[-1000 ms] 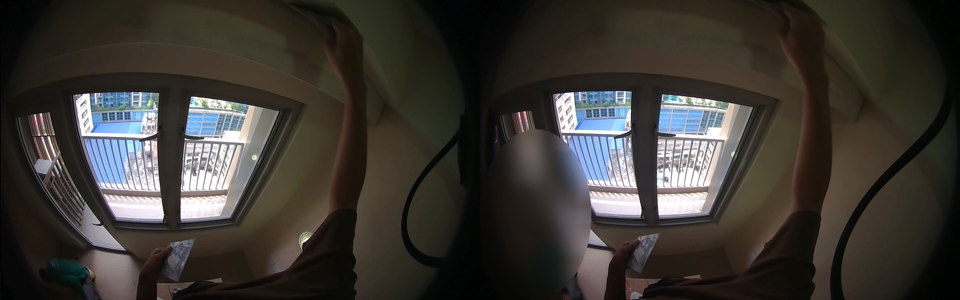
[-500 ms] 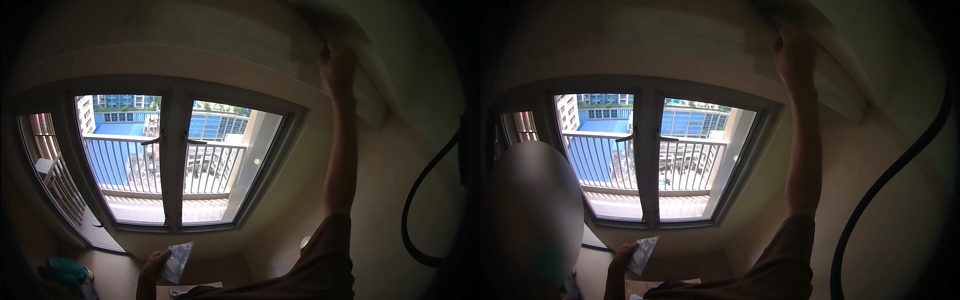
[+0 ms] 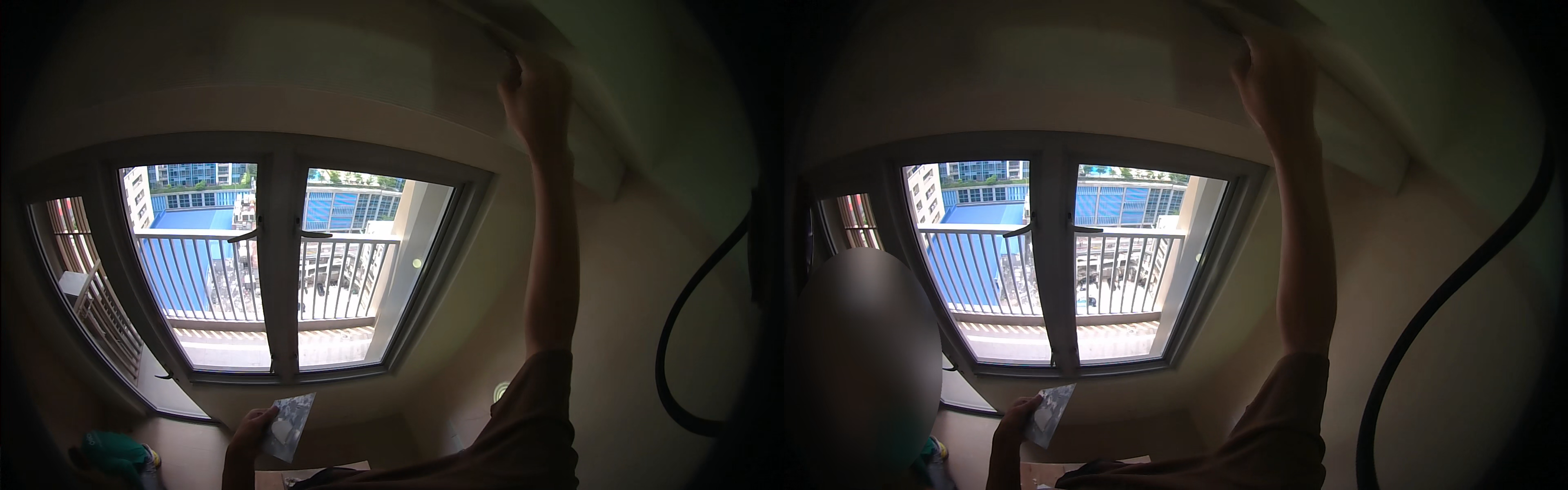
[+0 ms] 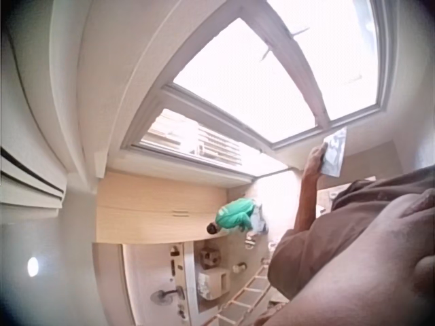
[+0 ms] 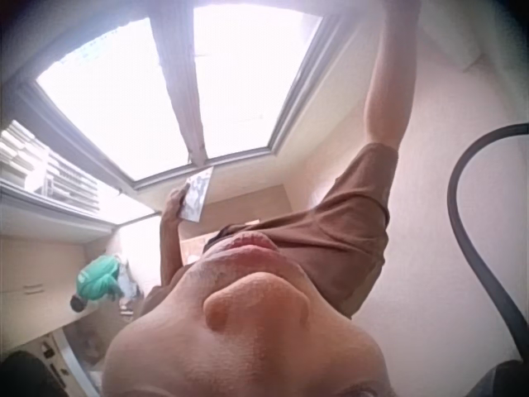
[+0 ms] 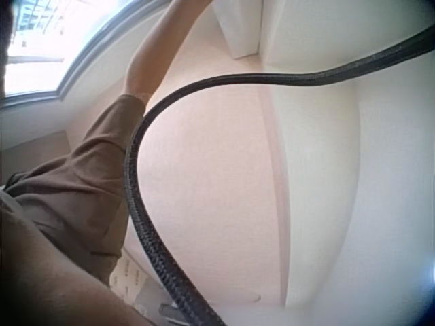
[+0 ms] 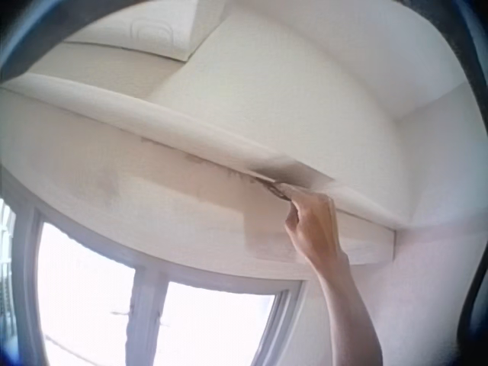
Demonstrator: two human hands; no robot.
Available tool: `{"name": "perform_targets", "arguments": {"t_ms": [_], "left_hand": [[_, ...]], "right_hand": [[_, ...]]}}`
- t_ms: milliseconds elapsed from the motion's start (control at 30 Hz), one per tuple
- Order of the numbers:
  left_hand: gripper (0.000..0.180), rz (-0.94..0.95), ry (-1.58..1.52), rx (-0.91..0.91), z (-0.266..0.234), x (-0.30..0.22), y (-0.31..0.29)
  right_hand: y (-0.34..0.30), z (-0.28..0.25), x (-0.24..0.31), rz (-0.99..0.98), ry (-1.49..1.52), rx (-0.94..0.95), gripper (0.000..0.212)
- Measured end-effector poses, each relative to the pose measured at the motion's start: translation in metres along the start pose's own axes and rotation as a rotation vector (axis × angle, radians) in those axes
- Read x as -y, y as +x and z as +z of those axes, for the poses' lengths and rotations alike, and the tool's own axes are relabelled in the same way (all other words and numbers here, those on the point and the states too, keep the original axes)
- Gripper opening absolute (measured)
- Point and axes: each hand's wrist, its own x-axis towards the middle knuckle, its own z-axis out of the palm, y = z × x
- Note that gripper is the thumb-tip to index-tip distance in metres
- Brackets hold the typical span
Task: The person uses a putty knife to transfer wall compound from a hawk onto the upper wall and ceiling area near a window, smoothing the surface with repeated strokes. The person repeatedly reloads the putty knife from the hawk and continues applying and smoothing the compound along the wall-ceiling junction.
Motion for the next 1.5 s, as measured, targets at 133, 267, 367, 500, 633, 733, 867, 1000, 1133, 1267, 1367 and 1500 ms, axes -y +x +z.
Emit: {"name": "perform_targets", "arguments": {"t_ms": [133, 267, 367, 500, 633, 733, 867, 1000, 1133, 1267, 1367, 1500], "left_hand": [[0.028, -0.004, -0.048, 0.027, -0.007, 0.007, 0.003], [0.028, 0.006, -0.069, 0.032, -0.007, 0.011, 0.005], [0.028, 0.004, -0.057, 0.025, -0.005, 0.008, 0.003], [0.028, -0.001, -0.032, 0.027, 0.004, -0.003, -0.004], [0.030, -0.009, -0.025, 0.025, 0.002, -0.002, 0.002], [0.031, -0.016, 0.020, 0.031, 0.004, -0.006, 0.006], [0.032, -0.005, 0.091, -0.006, 0.010, -0.011, 0.004], [0.030, -0.011, 0.046, -0.032, 0.006, -0.012, -0.003], [0.028, 0.036, 0.037, 0.022, -0.005, -0.010, 0.000], [0.028, 0.013, -0.010, -0.010, -0.005, -0.008, -0.005], [0.028, 0.017, -0.007, -0.001, -0.005, -0.006, -0.006], [0.029, 0.019, -0.001, 0.011, 0.002, -0.011, -0.011]], "right_hand": [[0.020, 0.009, 0.000, -0.059, 0.028, -0.011, 0.026], [0.023, 0.013, 0.002, -0.090, 0.024, -0.031, 0.029], [0.024, 0.013, 0.003, -0.075, 0.003, -0.025, 0.029], [0.026, 0.010, 0.007, -0.075, 0.000, -0.037, 0.029], [0.013, 0.015, 0.013, -0.022, -0.065, 0.001, 0.033], [0.003, 0.025, 0.027, -0.023, -0.009, -0.012, 0.032], [-0.013, 0.021, 0.046, 0.040, -0.068, 0.090, 0.038], [-0.024, 0.004, 0.045, 0.124, 0.014, 0.183, 0.041], [0.000, 0.001, 0.023, 0.065, 0.023, -0.007, 0.038], [0.012, 0.021, 0.012, -0.011, 0.012, -0.065, 0.037], [0.004, 0.022, 0.023, 0.067, -0.022, 0.051, 0.039], [-0.028, 0.011, 0.044, 0.049, 0.091, 0.070, 0.031]]}}
